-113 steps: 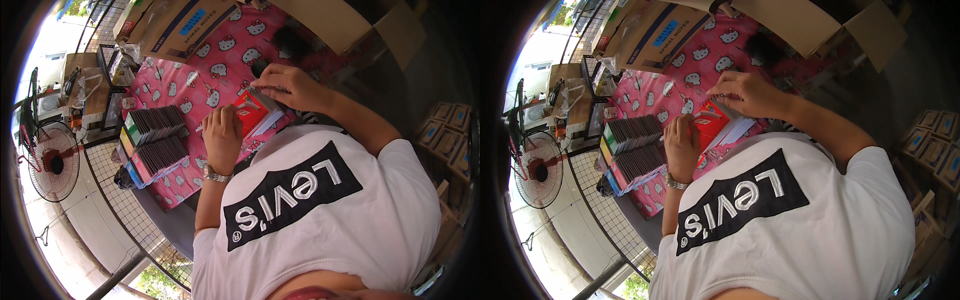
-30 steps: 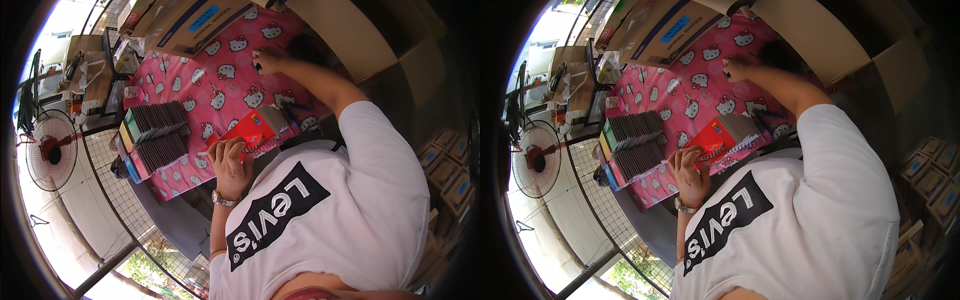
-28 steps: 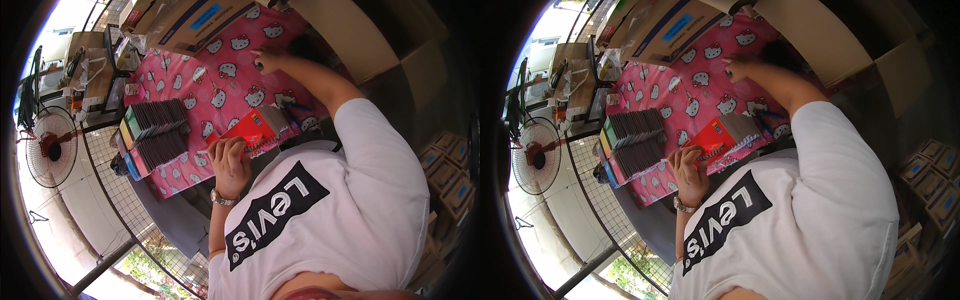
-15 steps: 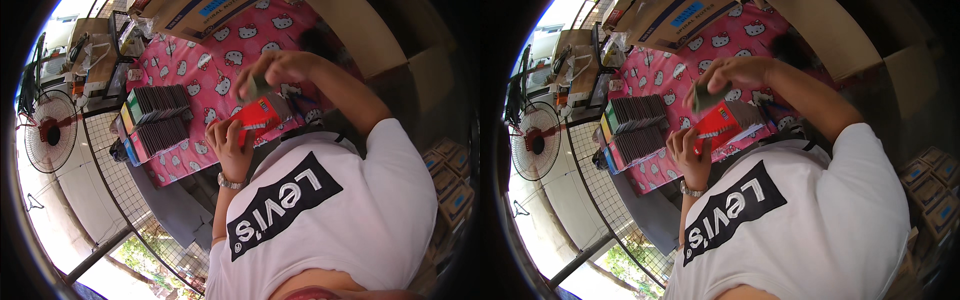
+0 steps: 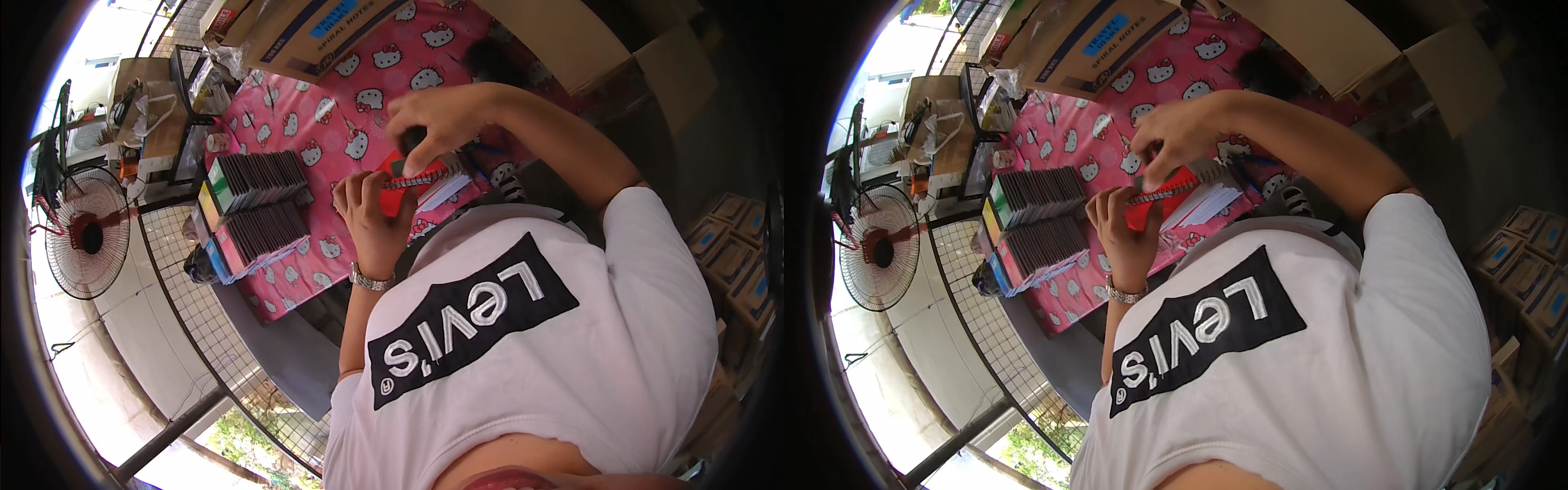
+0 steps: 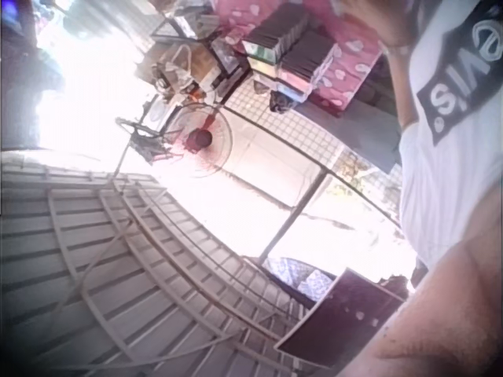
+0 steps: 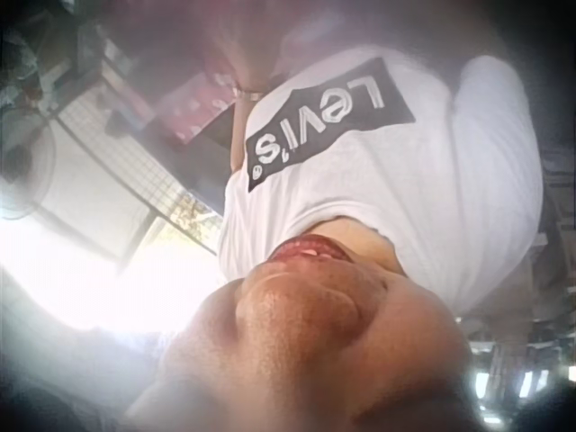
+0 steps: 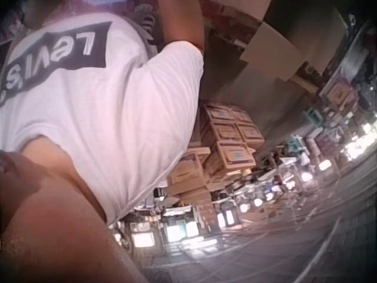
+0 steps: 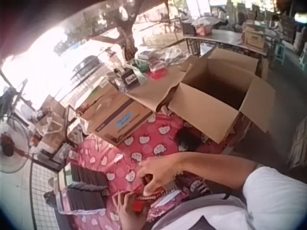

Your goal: The person applies labels to red spiral notebooks by hand, placing one label on each notebook from a stack.

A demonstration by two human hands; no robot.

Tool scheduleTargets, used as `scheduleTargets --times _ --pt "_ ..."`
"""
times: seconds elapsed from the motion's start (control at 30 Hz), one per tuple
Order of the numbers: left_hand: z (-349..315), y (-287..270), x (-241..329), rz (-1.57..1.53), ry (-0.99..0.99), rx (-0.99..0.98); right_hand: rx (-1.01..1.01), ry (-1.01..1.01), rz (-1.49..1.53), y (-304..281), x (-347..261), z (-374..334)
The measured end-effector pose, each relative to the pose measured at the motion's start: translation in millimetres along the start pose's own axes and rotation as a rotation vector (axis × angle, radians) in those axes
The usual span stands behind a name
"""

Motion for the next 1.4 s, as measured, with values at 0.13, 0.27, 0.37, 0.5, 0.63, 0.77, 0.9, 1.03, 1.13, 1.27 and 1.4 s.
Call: scheduleTargets --times 0.13,0.27,0.37,0.5,0.63,0.77,0.9,1.03,1.13,1.27,1.4 --pt "-4.8 1.1 -2.6 -0.017 0.001 0.020 0.024 -0.018 -0.052 -0.4 2.1 0.4" --pt "1.7 -2.3 -1.0 -0.037 -0.013 0.018 0.104 0.022 -0.296 -1.3 -6.8 6.6" --pt "5.0 -4.7 -6.3 -0.066 -0.009 0.004 0.104 0.105 -0.627 -7.7 -7.1 15.8" --pt "6.2 -15.5 -24.6 -0.161 -0.084 -0.019 -0.012 0.011 0.106 -0.5 -8.0 21.9" --pt "7.9 -16.9 -38.1 -0.148 -0.016 -0.083 0.033 0.043 -0.248 -7.9 -4.4 38.4" --pt "5.1 -15.3 -40.6 -0.279 -0.232 -0.142 0.053 0.044 -0.153 -4.5 -3.0 41.7" --pt "0.6 -12.0 -52.9 -0.436 -0.227 -0.102 -0.050 0.028 0.033 4.6 -6.3 47.7" --pt "-1.8 -10.8 -58.3 -0.496 -0.335 -0.120 0.597 0.196 -0.610 -56.9 41.9 50.6" --pt "1.4 -17.0 -39.3 -0.677 -0.523 -0.044 1.036 0.435 -0.866 -111.0 150.8 22.4" --pt "-19.3 -9.0 -51.9 -0.658 -0.461 0.227 0.898 0.451 -0.891 -64.5 267.3 3.8" --pt "-29.2 -1.7 -57.3 -0.497 -0.532 0.178 1.198 0.166 -1.062 18.9 278.6 -37.9"
Point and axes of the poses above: each hand's wrist, its own z-axis towards the middle knuckle, its own y-axis out of the palm, x = y × z, the point moved 4 cm from there along z, towards the middle knuckle, and after that the axes turned 4 degrees about x, right-handed, at the moved point
